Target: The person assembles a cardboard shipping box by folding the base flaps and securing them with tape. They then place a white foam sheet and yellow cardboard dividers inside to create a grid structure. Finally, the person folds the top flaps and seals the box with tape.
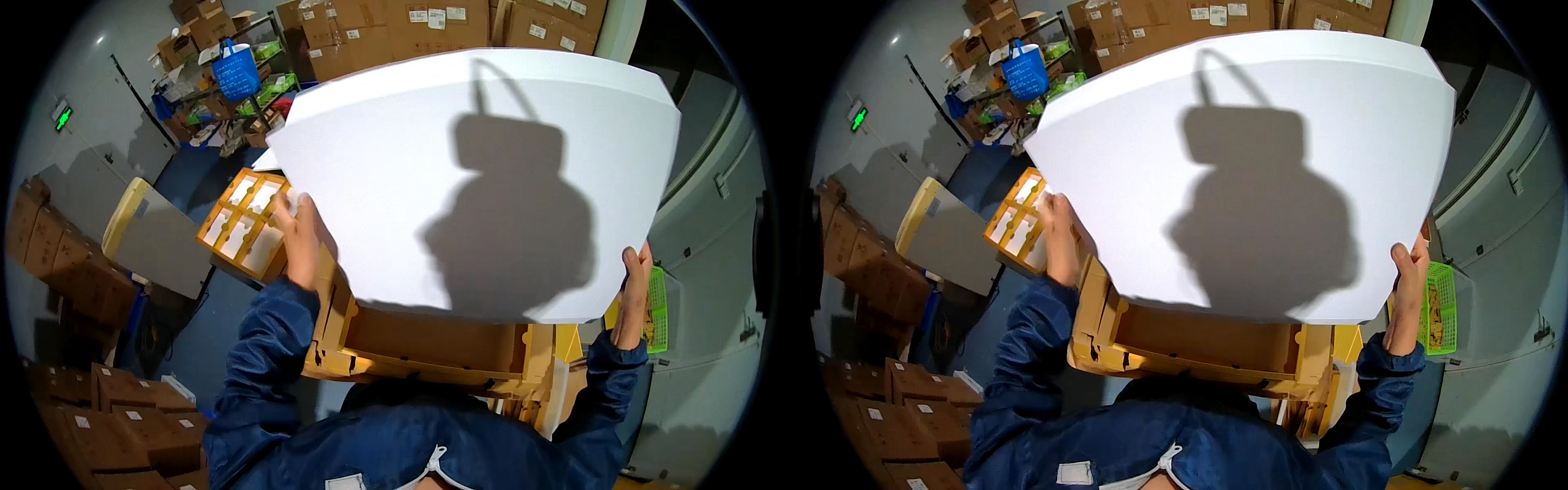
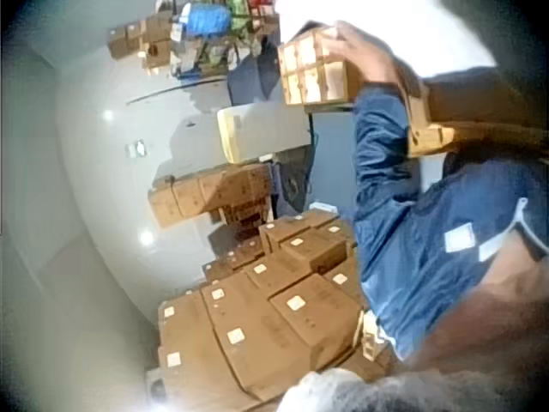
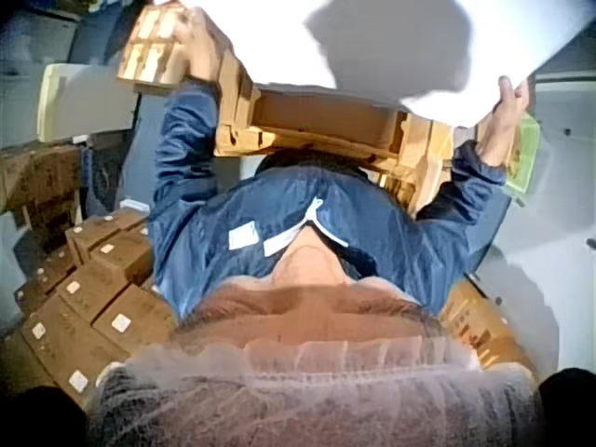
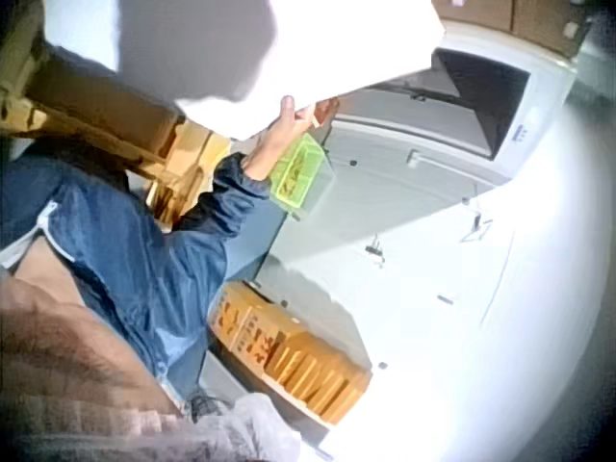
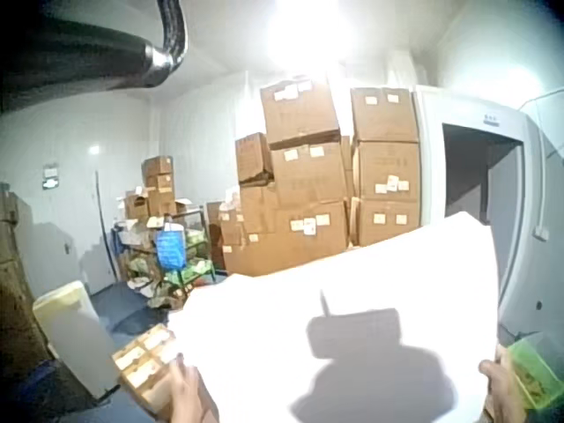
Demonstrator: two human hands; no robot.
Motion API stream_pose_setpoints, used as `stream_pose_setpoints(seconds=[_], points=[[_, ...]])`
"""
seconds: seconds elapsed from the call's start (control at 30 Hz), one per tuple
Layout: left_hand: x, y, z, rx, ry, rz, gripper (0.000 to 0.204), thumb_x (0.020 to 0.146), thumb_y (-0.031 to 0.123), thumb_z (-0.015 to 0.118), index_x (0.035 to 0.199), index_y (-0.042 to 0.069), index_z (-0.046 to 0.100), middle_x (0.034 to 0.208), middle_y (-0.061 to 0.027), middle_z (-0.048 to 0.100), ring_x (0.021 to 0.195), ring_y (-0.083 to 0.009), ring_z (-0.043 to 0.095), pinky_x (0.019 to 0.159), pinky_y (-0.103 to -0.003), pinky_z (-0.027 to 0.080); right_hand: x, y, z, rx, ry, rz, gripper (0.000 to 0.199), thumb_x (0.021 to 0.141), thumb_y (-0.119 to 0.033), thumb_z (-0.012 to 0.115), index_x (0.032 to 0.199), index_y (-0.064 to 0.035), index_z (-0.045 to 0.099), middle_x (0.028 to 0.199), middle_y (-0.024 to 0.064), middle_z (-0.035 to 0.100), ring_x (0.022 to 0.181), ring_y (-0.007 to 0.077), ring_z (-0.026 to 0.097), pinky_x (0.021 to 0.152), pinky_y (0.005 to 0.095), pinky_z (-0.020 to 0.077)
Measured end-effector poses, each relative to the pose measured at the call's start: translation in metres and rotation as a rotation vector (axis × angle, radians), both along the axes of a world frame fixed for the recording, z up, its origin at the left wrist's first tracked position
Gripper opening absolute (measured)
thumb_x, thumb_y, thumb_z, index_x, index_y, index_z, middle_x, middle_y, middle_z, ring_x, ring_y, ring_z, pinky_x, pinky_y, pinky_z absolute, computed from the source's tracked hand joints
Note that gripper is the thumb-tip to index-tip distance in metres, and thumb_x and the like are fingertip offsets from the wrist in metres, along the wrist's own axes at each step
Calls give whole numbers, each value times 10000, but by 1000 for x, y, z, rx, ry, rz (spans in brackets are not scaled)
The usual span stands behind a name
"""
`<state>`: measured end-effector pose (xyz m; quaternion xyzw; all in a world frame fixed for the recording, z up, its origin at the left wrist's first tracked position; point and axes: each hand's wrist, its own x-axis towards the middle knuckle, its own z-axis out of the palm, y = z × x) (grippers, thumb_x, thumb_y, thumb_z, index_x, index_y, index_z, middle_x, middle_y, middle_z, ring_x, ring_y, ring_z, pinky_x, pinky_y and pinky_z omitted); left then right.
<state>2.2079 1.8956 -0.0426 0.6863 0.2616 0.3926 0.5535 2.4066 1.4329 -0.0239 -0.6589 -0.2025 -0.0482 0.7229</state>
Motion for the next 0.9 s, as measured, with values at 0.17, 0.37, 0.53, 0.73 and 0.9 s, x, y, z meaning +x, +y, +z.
stream_pose_setpoints(seconds=[0.17, 0.37, 0.53, 0.73, 0.9], points=[[11, -40, -36, -120, -246, -75, 639, 962, 446, 335, 1406, 3, 213, 1396, -175, 312, 1278, -289, 311, 1073, -367, 231, -2, -19, -35, 190, 69, -9, 585, 825, -329, 630, 1248, 31, 447, 1135, 116, 569, 1000, 214, 568, 867, 336, 458], [7, -22, -46, 120, -466, -345, 835, 844, 600, 508, 1332, -33, 267, 1225, -156, 448, 1131, -252, 446, 974, -397, 361, 11, -25, -64, 185, 23, 16, 507, 964, -412, 384, 1261, -4, 428, 1245, 105, 504, 1148, 215, 478, 987, 362, 370], [22, 5, -27, 711, 215, -188, 883, 701, 470, 731, 1247, -80, 308, 983, -175, 450, 924, -288, 523, 803, -397, 474, 19, -22, -97, -240, 11, -224, 464, 971, -493, 318, 884, -62, 468, 826, -5, 425, 730, 126, 401, 680, 275, 374], [26, -18, -6, 324, 395, -541, 608, 801, 316, 693, 1197, -67, 437, 1099, -177, 547, 1041, -259, 523, 911, -353, 426, -1, 1, -93, -319, -98, -325, 650, 860, -563, 510, 1144, 19, 452, 760, 18, 479, 672, 90, 468, 568, 227, 372], [41, -26, -2, 217, 92, -408, 714, 817, 170, 677, 1340, -63, 250, 1239, -190, 467, 1120, -248, 479, 959, -346, 394, -6, 14, -105, -15, 141, -201, 571, 840, -419, 645, 1176, -3, 443, 905, 29, 522, 793, 117, 513, 710, 265, 441]])
